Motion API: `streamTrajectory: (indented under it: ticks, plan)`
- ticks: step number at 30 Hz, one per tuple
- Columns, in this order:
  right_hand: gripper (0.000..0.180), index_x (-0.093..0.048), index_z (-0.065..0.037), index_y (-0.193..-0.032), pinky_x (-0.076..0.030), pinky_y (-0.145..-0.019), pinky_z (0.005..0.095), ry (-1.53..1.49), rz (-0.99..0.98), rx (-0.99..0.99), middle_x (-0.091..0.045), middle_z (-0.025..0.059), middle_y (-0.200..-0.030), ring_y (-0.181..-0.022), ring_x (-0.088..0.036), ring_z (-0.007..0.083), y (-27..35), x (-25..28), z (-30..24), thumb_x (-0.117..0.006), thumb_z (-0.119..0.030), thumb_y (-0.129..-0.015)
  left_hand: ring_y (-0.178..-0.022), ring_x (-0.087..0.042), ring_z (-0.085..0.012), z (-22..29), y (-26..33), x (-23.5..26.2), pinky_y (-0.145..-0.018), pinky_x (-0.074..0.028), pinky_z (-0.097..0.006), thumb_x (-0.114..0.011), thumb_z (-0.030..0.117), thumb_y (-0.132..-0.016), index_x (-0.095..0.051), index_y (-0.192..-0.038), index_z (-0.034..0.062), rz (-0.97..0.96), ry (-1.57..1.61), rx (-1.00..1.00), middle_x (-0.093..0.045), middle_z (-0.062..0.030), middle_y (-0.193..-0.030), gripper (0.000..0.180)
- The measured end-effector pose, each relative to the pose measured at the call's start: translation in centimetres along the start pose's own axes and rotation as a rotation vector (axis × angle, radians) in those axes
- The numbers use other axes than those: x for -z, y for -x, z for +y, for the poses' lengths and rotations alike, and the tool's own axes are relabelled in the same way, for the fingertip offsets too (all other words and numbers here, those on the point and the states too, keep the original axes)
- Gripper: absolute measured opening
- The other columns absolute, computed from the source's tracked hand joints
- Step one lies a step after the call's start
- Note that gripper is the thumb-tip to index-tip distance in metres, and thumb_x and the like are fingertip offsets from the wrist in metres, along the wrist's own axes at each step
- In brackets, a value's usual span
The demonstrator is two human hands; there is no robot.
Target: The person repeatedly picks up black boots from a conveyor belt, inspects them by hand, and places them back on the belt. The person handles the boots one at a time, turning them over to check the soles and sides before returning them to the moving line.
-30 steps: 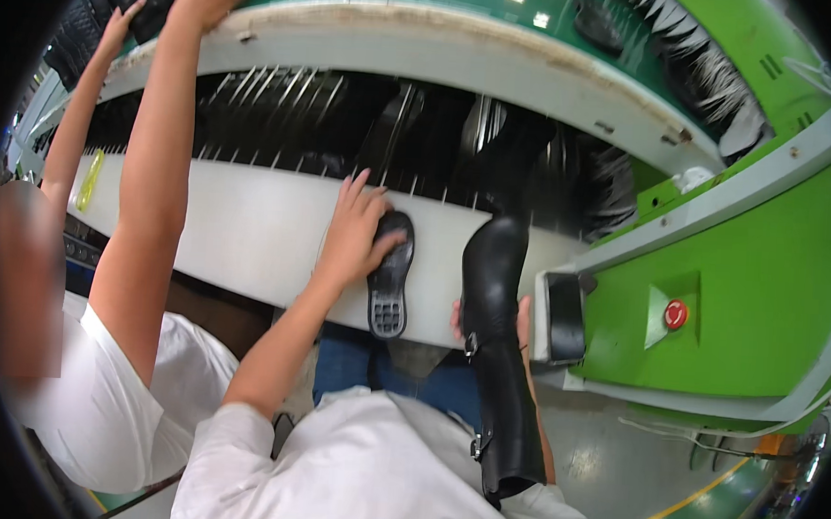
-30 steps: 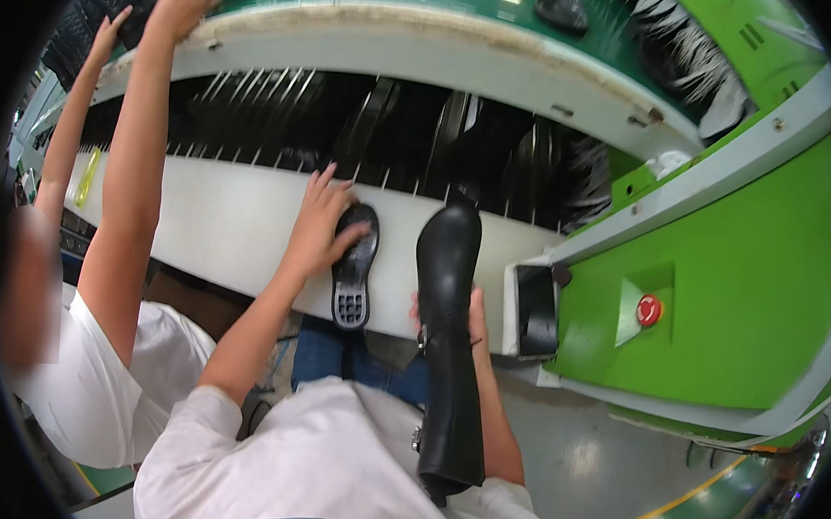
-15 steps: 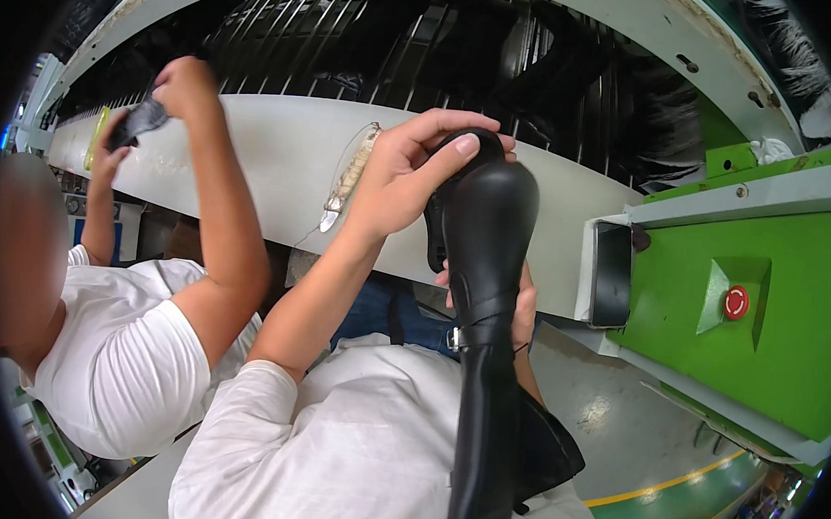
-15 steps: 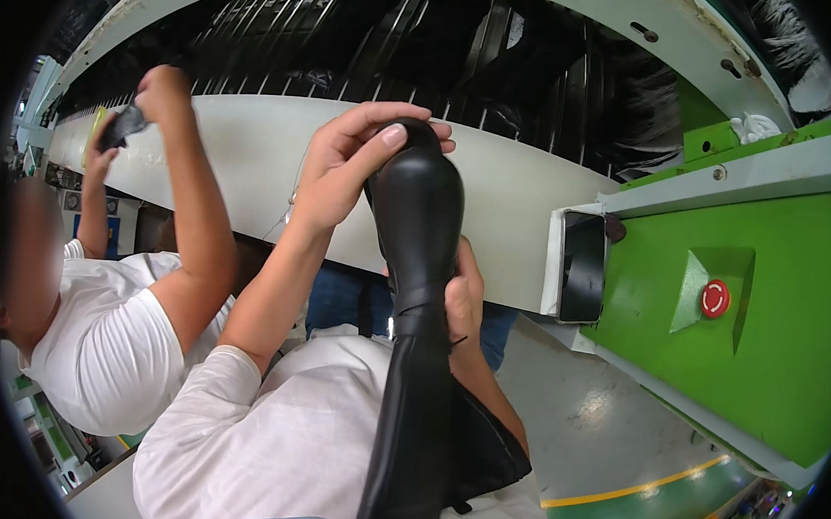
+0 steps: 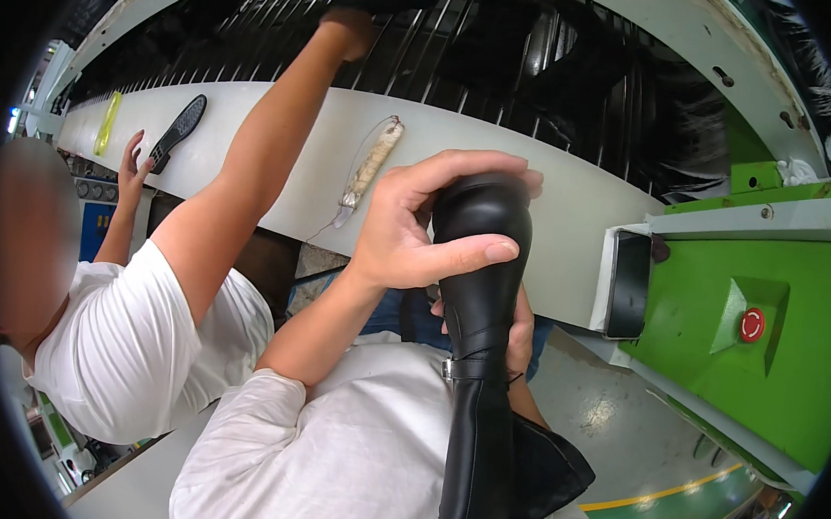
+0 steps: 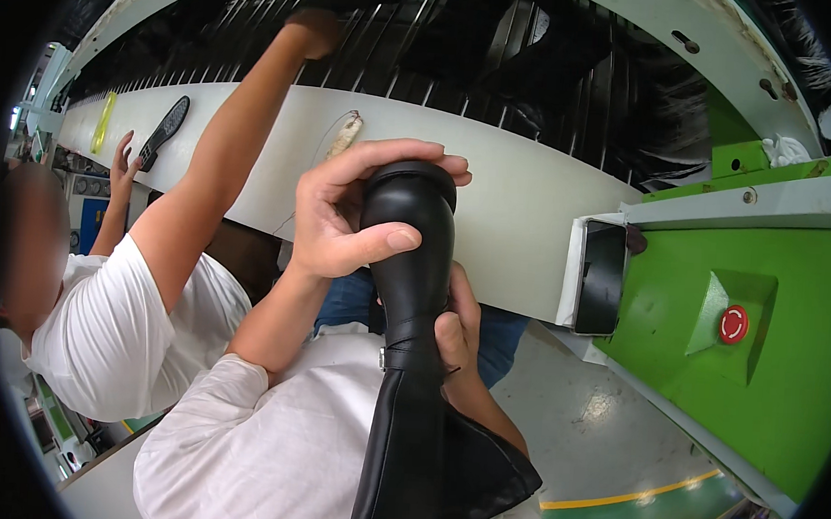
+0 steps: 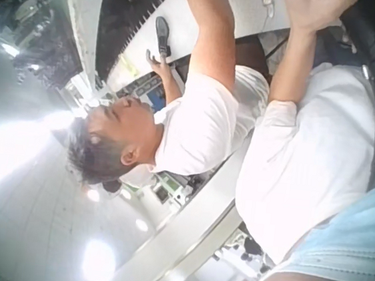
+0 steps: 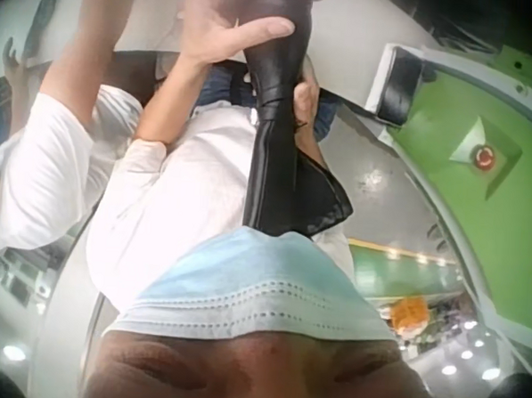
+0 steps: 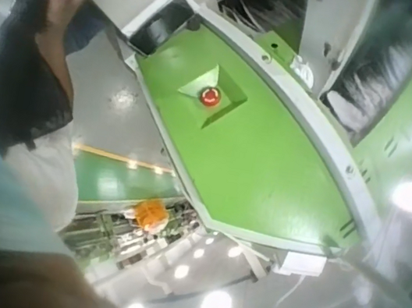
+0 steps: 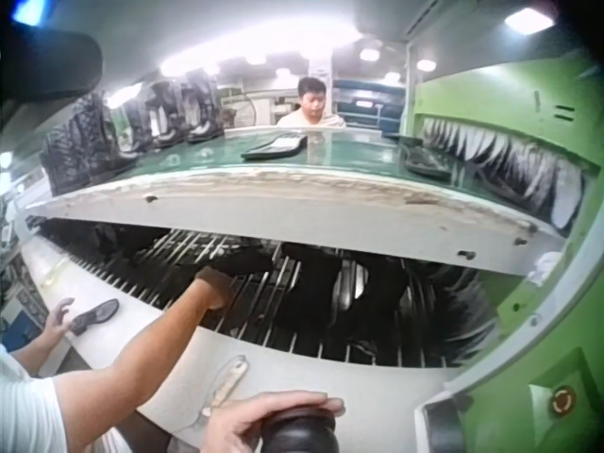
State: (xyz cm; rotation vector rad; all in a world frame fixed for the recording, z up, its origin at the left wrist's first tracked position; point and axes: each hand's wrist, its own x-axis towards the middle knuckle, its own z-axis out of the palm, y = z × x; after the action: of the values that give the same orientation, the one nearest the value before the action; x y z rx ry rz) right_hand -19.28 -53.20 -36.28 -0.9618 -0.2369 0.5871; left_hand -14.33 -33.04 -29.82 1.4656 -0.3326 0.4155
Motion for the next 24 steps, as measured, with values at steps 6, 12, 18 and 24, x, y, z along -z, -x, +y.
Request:
streamTrajectory:
  ticks: [6,12,18,24]
  plan:
    - [0.125,-0.045,0.007,-0.157,-0.068,-0.075,0.0365,0.034,0.009,-0.016,-0.073,0.0241,-0.120,-0.097,-0.080,0.0300,-0.1,0.1,-0.2,-0.062,-0.096,-0.090,-0.118,-0.081,-0.0280,-0.3,0.2,0.2,-0.106,-0.063,-0.039,-0.096,0.012,-0.087,-0.072,-0.140,-0.0046,0.030,0.023,-0.027,-0.082,-0.0209,-0.130,0.061]
    - [0.124,-0.045,0.007,-0.158,-0.068,-0.075,0.0365,0.067,0.012,-0.020,-0.074,0.0237,-0.119,-0.095,-0.080,0.0291,-0.2,0.2,-0.1,-0.060,-0.097,-0.091,-0.117,-0.081,-0.0278,-0.6,0.3,0.1,-0.104,-0.064,-0.039,-0.096,0.011,-0.087,-0.073,-0.138,-0.0045,0.041,0.053,-0.032,-0.082,-0.0207,-0.129,0.058]
    - [0.123,-0.046,0.008,-0.157,-0.068,-0.075,0.0366,0.045,-0.002,-0.019,-0.074,0.0237,-0.117,-0.094,-0.079,0.0292,-0.2,0.4,0.1,-0.060,-0.096,-0.092,-0.116,-0.081,-0.0277,-0.9,0.4,-0.2,-0.103,-0.065,-0.040,-0.095,0.010,-0.088,-0.075,-0.136,-0.0045,0.066,0.083,-0.028,-0.083,-0.0207,-0.129,0.055]
    - [0.125,-0.045,0.008,-0.158,-0.068,-0.075,0.0360,0.092,0.014,-0.005,-0.073,0.0226,-0.116,-0.093,-0.079,0.0273,-0.4,0.2,-0.1,-0.059,-0.097,-0.091,-0.116,-0.081,-0.0278,-2.0,0.6,-0.5,-0.103,-0.065,-0.040,-0.095,0.010,-0.089,-0.075,-0.136,-0.0049,0.075,0.137,-0.086,-0.083,-0.0209,-0.129,0.053]
